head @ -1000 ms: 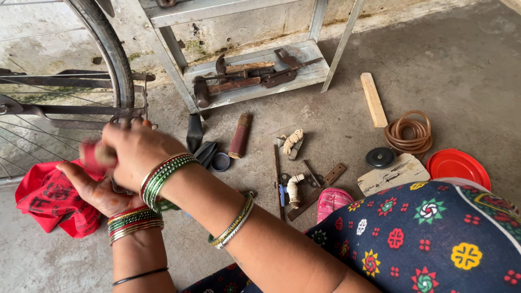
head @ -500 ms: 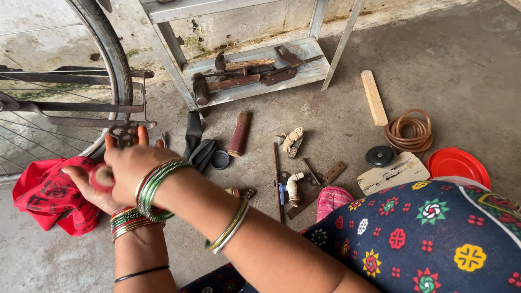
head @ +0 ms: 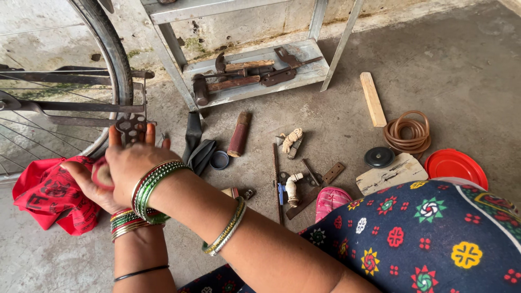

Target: The person sits on the floor and handles a bicycle chain, wiping it with a red cloth. They then pick up a bicycle sprocket and wipe it with the same cloth before placing it on a nearby metal shelf.

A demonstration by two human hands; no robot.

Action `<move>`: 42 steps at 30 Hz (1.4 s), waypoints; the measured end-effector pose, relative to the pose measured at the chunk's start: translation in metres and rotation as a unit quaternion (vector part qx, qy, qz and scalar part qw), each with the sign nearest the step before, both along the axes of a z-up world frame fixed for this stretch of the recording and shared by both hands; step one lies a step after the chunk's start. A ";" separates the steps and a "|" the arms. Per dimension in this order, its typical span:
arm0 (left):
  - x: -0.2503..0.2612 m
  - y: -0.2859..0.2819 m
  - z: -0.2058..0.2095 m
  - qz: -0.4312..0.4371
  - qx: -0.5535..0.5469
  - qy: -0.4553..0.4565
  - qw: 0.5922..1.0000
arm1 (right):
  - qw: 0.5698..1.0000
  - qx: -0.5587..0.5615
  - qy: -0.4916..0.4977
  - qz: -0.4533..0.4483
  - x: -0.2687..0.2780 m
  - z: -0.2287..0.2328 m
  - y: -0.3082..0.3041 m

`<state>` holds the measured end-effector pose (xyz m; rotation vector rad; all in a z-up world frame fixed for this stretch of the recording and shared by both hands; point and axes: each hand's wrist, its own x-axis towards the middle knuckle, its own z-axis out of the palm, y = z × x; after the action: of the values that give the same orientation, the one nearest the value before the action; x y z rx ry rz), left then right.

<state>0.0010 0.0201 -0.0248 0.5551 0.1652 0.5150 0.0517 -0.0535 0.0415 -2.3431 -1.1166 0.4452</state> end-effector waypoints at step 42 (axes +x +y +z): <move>-0.012 -0.018 0.040 0.082 0.017 0.034 0.996 | 0.988 0.101 -0.013 0.119 0.024 0.064 -0.062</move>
<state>-0.0114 0.0024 0.0153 0.5953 0.2687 0.6591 0.0754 -0.1155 0.1056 -2.0559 -1.3928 0.3668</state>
